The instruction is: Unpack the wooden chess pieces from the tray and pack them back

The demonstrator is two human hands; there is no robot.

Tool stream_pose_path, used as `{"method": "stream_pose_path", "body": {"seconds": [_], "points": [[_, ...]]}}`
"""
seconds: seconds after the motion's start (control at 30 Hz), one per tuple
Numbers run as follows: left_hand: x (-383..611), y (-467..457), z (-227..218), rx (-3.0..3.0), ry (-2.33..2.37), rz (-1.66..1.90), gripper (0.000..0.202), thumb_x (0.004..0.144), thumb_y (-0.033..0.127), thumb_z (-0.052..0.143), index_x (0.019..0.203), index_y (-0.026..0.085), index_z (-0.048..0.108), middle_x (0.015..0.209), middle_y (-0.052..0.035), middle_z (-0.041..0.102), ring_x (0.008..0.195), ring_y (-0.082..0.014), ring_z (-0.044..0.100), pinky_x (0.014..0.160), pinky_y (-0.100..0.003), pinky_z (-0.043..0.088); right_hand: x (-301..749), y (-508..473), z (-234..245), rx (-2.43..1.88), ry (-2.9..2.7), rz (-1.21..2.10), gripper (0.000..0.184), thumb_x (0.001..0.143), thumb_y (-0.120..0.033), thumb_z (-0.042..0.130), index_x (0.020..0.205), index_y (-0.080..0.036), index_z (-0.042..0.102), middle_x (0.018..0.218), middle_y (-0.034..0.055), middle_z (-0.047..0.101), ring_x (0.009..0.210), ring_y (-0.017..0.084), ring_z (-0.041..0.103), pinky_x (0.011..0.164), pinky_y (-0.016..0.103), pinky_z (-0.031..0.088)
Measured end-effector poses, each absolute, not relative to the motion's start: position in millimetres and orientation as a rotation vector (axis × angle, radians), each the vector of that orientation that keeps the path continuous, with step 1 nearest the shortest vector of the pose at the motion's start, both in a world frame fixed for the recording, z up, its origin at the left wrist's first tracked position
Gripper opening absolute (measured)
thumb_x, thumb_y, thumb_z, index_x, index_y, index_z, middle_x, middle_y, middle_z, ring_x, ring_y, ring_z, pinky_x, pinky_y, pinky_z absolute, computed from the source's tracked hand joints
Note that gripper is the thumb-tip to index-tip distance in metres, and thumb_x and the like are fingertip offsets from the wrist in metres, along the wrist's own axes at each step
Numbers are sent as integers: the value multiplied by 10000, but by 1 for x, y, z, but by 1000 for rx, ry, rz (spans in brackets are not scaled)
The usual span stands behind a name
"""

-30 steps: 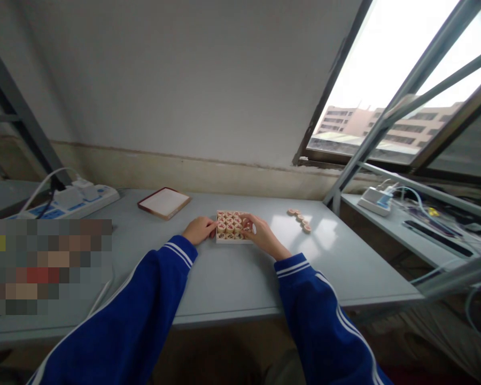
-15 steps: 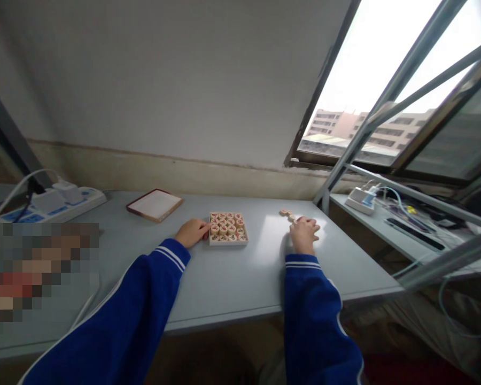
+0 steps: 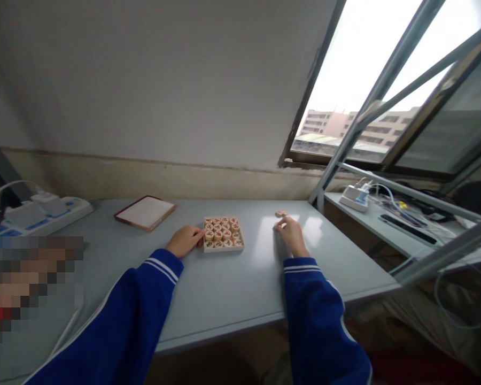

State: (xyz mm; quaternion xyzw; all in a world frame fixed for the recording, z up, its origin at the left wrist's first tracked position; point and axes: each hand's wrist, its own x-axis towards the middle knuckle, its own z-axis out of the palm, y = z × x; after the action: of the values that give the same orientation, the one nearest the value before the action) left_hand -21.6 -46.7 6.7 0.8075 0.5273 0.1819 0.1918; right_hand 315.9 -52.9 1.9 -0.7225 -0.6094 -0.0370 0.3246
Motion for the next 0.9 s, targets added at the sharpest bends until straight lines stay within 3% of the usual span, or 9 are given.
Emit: {"method": "stream_pose_path", "body": {"seconds": [0.13,0.23,0.5,0.9], "points": [[-21,-48,7,2202,1455,559,589,829,498,166,517,169,542,442,-7,494,466,-122,464,537,-237,298,263,-61,15,-1431,-1783,50,200,742,-329,528,895,-208,568,848,10,621,689,128,551,701,272,399],[-20,-49,7,2180,1459,595,606,846,463,116,514,172,530,424,-9,473,474,-126,467,550,-236,304,230,-67,14,-1296,-1894,203,303,721,-322,575,1010,-242,533,907,-9,627,696,117,555,679,252,401],[-19,-43,5,2327,1490,549,492,830,432,242,513,171,514,513,-34,550,522,-134,471,546,-241,270,219,-77,11,-1374,-1972,19,283,711,-332,601,979,-248,564,904,3,625,786,147,542,772,305,321],[-18,-42,5,2322,1503,536,478,828,445,246,507,168,466,567,-37,566,546,-130,478,543,-244,244,221,-77,9,-1365,-2090,-43,235,713,-375,620,923,-274,588,925,-17,621,860,160,526,740,290,275]]}}
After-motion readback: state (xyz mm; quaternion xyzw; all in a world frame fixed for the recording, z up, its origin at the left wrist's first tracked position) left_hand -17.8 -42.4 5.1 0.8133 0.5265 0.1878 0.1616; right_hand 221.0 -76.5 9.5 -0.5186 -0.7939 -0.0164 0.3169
